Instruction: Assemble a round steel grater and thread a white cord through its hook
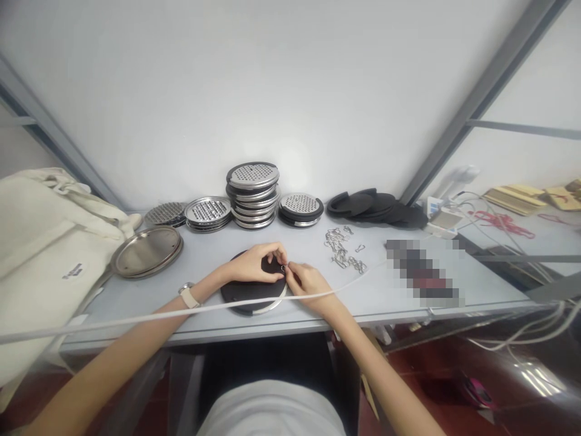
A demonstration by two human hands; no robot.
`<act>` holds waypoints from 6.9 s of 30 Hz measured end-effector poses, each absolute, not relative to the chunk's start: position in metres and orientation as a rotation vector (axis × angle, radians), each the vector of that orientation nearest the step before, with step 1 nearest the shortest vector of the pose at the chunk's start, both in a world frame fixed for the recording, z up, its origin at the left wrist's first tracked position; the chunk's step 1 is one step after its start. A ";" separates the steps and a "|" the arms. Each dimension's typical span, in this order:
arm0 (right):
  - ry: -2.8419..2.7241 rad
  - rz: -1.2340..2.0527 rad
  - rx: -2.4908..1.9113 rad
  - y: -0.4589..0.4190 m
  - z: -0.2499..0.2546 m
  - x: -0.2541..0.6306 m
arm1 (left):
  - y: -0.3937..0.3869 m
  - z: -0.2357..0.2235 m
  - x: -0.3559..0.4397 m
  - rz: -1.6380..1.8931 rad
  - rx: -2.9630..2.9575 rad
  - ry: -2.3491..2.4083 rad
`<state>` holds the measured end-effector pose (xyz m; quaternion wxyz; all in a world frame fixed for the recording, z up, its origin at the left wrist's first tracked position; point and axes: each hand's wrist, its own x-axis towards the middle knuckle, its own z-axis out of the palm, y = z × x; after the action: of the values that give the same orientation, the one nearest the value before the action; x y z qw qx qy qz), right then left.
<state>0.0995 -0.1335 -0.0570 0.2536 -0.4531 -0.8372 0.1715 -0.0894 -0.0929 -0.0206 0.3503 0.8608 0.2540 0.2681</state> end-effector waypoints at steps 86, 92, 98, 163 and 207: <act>-2.245 0.468 -1.256 -0.133 -0.060 0.099 | -0.090 -0.024 -0.091 0.694 2.180 0.599; -2.228 0.474 -1.261 -0.133 -0.060 0.099 | -0.091 -0.024 -0.091 0.704 2.163 0.593; -2.225 0.474 -1.257 -0.134 -0.059 0.098 | -0.091 -0.024 -0.091 0.688 2.165 0.620; -2.258 0.508 -1.208 -0.134 -0.058 0.101 | -0.091 -0.024 -0.089 0.693 2.208 0.612; -2.078 0.658 -1.302 -0.134 -0.058 0.102 | -0.092 -0.024 -0.089 0.633 2.148 0.589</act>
<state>0.1017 -0.1344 -0.0578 0.2968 -0.4899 -0.7814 0.2476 -0.0893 -0.0918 -0.0240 0.4014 0.8496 0.2329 0.2504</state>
